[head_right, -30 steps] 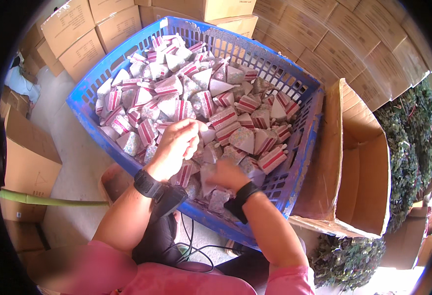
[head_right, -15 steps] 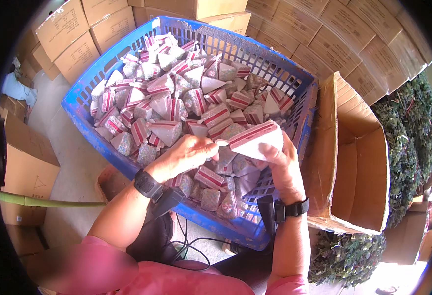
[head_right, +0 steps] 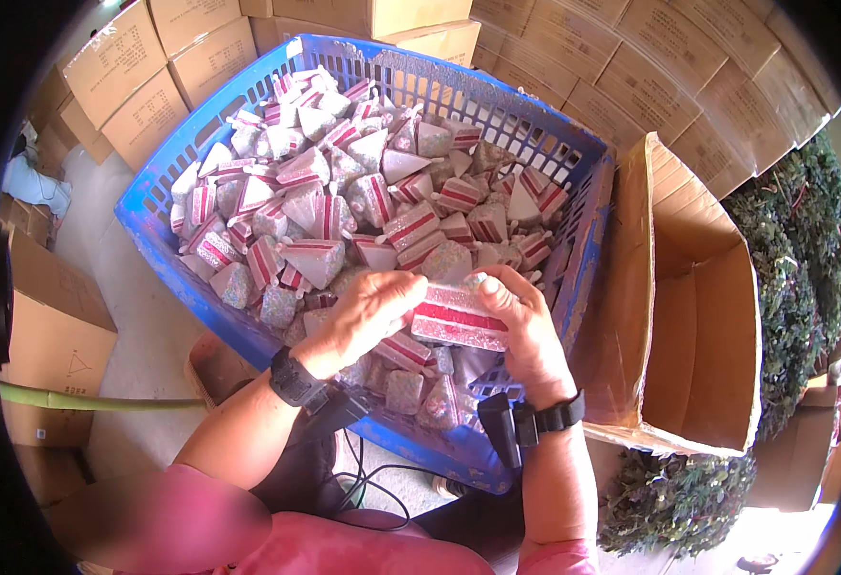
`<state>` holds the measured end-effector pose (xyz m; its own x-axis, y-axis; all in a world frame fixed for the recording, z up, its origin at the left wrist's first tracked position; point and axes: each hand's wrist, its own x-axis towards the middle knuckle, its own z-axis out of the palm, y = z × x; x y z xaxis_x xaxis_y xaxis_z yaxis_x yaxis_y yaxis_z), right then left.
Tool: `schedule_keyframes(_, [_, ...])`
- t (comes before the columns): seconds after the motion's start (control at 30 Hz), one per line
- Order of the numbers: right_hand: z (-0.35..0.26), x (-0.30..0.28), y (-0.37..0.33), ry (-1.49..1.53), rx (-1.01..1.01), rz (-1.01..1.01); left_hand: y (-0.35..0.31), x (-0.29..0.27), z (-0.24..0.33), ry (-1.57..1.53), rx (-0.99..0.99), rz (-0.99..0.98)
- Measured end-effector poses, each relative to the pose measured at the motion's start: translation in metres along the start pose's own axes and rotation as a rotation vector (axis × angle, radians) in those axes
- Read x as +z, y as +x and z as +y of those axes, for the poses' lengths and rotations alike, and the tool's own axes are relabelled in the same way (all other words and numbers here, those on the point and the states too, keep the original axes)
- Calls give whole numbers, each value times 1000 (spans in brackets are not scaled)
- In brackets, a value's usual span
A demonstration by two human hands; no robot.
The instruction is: Sorting and packing small packaged products from a crate into cardboard boxes in a warehouse.
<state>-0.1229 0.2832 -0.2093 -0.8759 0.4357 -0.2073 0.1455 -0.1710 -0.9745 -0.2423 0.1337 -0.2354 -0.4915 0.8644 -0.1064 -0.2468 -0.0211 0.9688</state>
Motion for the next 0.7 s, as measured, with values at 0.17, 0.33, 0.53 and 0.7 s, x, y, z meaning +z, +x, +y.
schedule_keyframes(0.17, [20,13,2,490,-74,-11,-2,-4,5,-328,17,-154])
schedule_keyframes(0.33, [0,3,-3,313,-260,215,-2,-2,14,-603,6,-168])
schedule_keyframes(0.53, [-89,-88,-61,-697,-522,933,-6,-21,21,-520,-22,-30])
schedule_keyframes(0.7, [-77,-54,-55,-1763,-592,850,-12,-26,23,-464,-14,38])
